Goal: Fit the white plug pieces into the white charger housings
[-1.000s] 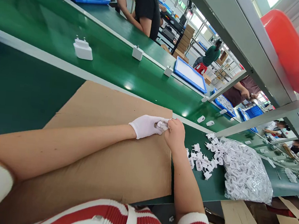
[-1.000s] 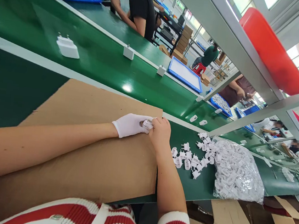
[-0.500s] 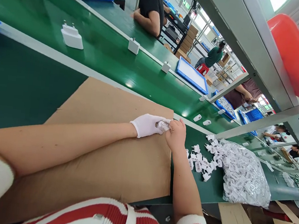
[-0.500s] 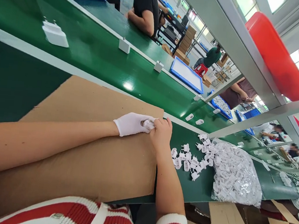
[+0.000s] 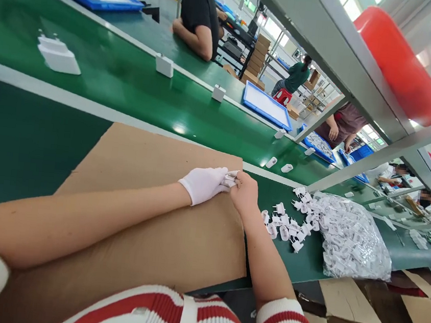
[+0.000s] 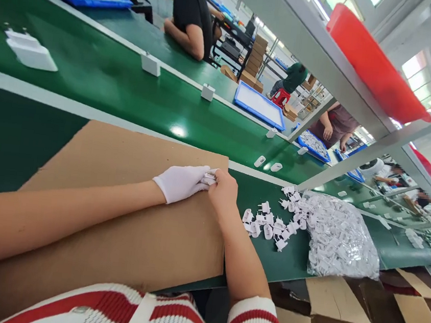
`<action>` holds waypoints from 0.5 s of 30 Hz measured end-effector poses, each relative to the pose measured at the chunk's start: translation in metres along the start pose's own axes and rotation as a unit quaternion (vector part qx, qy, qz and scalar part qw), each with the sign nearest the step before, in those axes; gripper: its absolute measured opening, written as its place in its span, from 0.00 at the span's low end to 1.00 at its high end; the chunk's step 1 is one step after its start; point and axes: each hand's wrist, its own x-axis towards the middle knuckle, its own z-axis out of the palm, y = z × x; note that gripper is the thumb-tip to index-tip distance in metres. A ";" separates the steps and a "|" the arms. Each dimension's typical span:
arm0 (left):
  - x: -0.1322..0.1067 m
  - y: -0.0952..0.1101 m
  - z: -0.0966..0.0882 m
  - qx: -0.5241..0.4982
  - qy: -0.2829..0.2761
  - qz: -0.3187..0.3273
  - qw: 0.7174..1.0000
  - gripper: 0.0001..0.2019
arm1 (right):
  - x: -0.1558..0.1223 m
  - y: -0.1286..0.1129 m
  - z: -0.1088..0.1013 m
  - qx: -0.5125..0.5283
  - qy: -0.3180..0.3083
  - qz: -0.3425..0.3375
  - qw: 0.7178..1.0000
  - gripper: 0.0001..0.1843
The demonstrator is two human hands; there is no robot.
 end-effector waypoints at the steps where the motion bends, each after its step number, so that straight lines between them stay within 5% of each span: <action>1: 0.000 0.002 -0.003 0.022 -0.012 -0.003 1.000 0.23 | 0.000 -0.001 0.000 0.010 -0.002 0.010 1.000 0.16; 9: 0.005 0.002 -0.013 0.052 -0.056 0.019 0.997 0.21 | -0.004 -0.015 -0.004 -0.025 -0.013 0.061 0.998 0.21; 12: 0.012 -0.008 -0.018 -0.004 -0.071 0.006 0.997 0.18 | -0.036 -0.006 -0.015 -0.007 0.001 0.064 0.998 0.37; 15: 0.026 -0.026 -0.034 -0.051 -0.030 -0.029 0.998 0.20 | -0.092 0.015 -0.027 -0.118 0.031 0.123 0.985 0.51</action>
